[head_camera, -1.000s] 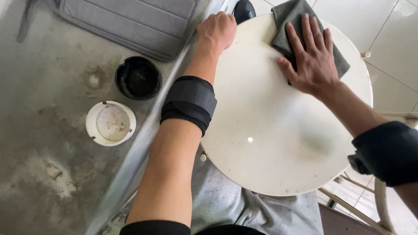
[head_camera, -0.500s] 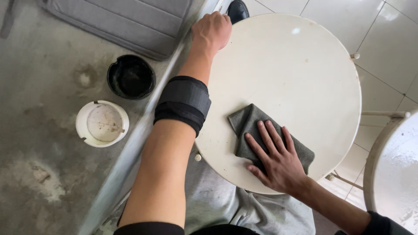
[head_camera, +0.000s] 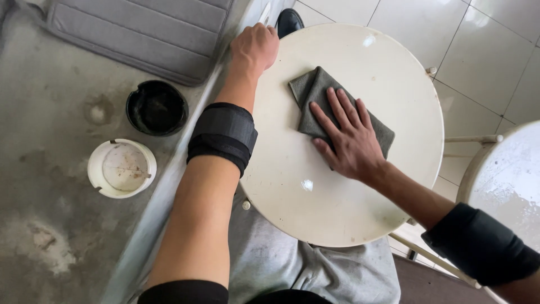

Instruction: Spraying cleaning solution onto a pair of round white outdoor tables and wiping them clean with a cloth.

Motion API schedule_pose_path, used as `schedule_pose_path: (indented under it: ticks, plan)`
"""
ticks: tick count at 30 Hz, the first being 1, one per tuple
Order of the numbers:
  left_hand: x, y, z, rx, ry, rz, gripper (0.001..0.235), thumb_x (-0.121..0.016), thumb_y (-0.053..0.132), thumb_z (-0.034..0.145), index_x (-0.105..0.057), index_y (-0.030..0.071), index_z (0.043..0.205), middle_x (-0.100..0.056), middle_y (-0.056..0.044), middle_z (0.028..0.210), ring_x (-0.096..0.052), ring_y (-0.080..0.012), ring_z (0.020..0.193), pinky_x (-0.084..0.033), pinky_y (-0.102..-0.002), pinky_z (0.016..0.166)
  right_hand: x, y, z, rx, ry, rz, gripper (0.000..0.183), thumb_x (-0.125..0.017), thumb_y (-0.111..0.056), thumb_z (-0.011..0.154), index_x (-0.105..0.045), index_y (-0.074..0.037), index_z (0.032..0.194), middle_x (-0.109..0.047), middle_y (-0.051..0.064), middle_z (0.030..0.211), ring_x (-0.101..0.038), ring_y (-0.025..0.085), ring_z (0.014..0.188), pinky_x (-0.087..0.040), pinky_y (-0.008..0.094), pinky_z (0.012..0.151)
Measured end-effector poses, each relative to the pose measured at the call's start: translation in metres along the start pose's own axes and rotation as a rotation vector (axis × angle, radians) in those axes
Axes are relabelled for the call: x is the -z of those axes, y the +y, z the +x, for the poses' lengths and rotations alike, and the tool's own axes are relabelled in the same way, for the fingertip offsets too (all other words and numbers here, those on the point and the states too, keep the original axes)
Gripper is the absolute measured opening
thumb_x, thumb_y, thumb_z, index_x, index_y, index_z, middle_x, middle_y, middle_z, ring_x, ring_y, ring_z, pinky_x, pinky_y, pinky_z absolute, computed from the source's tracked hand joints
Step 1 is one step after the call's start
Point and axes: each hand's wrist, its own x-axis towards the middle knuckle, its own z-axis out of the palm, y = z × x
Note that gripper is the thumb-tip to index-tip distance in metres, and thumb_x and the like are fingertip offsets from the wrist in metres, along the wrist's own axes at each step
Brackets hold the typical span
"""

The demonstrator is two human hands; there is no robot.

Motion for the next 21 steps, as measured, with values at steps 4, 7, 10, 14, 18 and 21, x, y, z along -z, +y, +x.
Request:
schedule_pose_path:
  ticks: [4,7,10,14,18,21]
  plan:
    - [-0.011,-0.008,0.01,-0.019,0.069,-0.012,0.051,-0.033,0.033,0.102,-0.073,0.001,0.103,-0.072,-0.026,0.108,-0.07,-0.0414,0.1,-0.053,-0.051,0.093,-0.008,-0.027,-0.042,0.027,0.014,-0.007,0.067,-0.037,-0.05,0.104,-0.032,-0.014,0.161,-0.018,0.024,0.168,-0.012,0.04,0.157,-0.008,0.059,0.124]
    - [-0.007,-0.006,0.002,-0.004,0.059,-0.012,0.053,-0.033,0.035,0.103,-0.073,0.001,0.103,-0.072,-0.025,0.107,-0.07,-0.0424,0.1,-0.054,-0.051,0.091,-0.016,-0.061,-0.086,0.075,-0.044,-0.038,0.069,-0.039,-0.052,0.101,-0.031,-0.015,0.159,-0.018,0.023,0.167,-0.012,0.04,0.155,-0.007,0.06,0.122]
    - [-0.001,-0.003,-0.003,-0.006,0.015,-0.034,0.053,-0.031,0.035,0.105,-0.073,0.002,0.102,-0.074,-0.025,0.103,-0.072,-0.0412,0.097,-0.055,-0.05,0.092,-0.018,-0.08,-0.107,0.139,-0.119,-0.016,0.068,-0.04,-0.054,0.101,-0.031,-0.021,0.159,-0.018,0.02,0.168,-0.012,0.037,0.156,-0.007,0.058,0.123]
    - [-0.004,-0.002,0.001,-0.009,0.032,-0.039,0.054,-0.03,0.033,0.105,-0.074,0.003,0.094,-0.074,-0.024,0.101,-0.073,-0.0393,0.096,-0.056,-0.048,0.093,-0.021,-0.068,-0.095,0.207,-0.142,-0.018,0.069,-0.041,-0.054,0.099,-0.029,-0.021,0.159,-0.017,0.02,0.166,-0.012,0.038,0.153,-0.007,0.06,0.121]
    - [-0.002,-0.003,-0.002,-0.007,0.016,-0.043,0.052,-0.03,0.033,0.105,-0.071,0.004,0.094,-0.073,-0.024,0.098,-0.074,-0.0388,0.091,-0.058,-0.048,0.087,-0.019,-0.037,-0.055,0.357,-0.113,0.003,0.069,-0.04,-0.057,0.098,-0.028,-0.026,0.159,-0.017,0.016,0.166,-0.013,0.033,0.154,-0.008,0.056,0.122]
    - [-0.001,0.0,-0.001,0.004,-0.014,-0.058,0.052,-0.028,0.032,0.105,-0.071,0.004,0.096,-0.074,-0.023,0.096,-0.075,-0.0372,0.091,-0.06,-0.046,0.087,-0.013,-0.009,-0.008,0.332,-0.126,-0.027,0.071,-0.04,-0.057,0.098,-0.027,-0.024,0.16,-0.015,0.016,0.168,-0.012,0.033,0.155,-0.008,0.054,0.123]
